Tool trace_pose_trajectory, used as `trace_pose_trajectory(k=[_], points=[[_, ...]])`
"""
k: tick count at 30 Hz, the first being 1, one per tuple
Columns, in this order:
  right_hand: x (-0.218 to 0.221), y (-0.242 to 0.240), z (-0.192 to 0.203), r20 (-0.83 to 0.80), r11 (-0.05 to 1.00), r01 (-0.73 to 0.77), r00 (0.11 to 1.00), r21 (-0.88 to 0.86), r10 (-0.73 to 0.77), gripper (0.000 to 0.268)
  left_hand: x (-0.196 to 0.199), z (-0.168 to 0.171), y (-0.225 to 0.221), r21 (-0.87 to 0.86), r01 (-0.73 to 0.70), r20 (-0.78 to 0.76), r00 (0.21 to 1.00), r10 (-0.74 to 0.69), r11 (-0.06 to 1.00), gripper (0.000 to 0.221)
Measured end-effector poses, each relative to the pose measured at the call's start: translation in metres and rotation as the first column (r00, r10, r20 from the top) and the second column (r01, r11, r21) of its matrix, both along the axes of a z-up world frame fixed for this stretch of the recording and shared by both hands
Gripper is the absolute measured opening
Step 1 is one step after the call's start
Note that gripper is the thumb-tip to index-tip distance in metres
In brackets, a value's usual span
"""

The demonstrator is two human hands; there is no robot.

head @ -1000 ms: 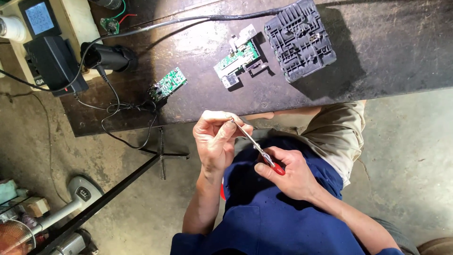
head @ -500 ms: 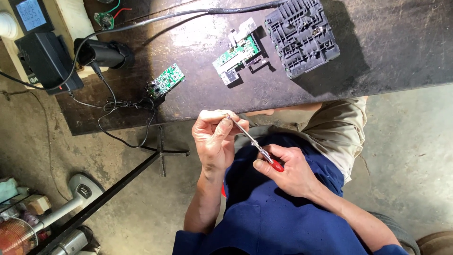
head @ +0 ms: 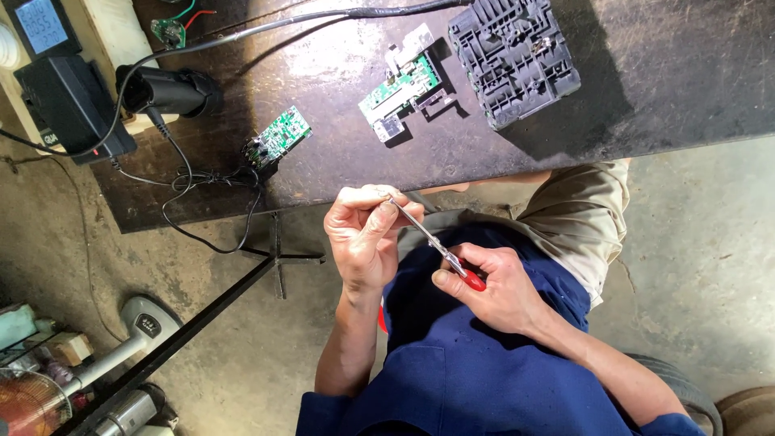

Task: Trimming or cutting wires and leads on an electronic component using wire cutters at a repair bench.

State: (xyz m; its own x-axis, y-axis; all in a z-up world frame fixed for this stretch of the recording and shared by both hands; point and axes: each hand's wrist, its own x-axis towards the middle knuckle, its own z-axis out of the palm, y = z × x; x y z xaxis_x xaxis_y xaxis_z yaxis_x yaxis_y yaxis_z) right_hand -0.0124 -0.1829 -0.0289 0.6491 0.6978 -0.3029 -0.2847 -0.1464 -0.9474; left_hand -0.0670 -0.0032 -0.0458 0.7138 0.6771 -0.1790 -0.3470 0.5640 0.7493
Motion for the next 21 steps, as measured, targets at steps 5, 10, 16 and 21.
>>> trace_pose_trajectory(k=[5,10,16,21], points=[[0.001,0.002,0.001,-0.01,1.0,-0.008,1.0,0.01,0.008,0.018,-0.001,-0.002,0.0,-0.002,0.007,0.004,1.0,-0.007,1.0,0.009],[0.001,0.001,-0.004,0.023,1.0,-0.016,1.0,0.012,0.016,0.021,-0.001,-0.003,0.001,-0.011,0.013,0.008,1.0,-0.013,1.0,0.009],[0.0,0.0,-0.011,0.06,1.0,-0.02,0.998,0.009,0.02,0.023,-0.001,-0.002,0.0,-0.003,0.02,0.017,1.0,-0.02,1.0,0.009],[-0.003,0.0,-0.015,0.082,1.0,-0.014,0.997,0.017,0.013,0.024,-0.002,-0.004,0.0,-0.006,0.024,0.024,0.999,-0.024,1.0,0.009]])
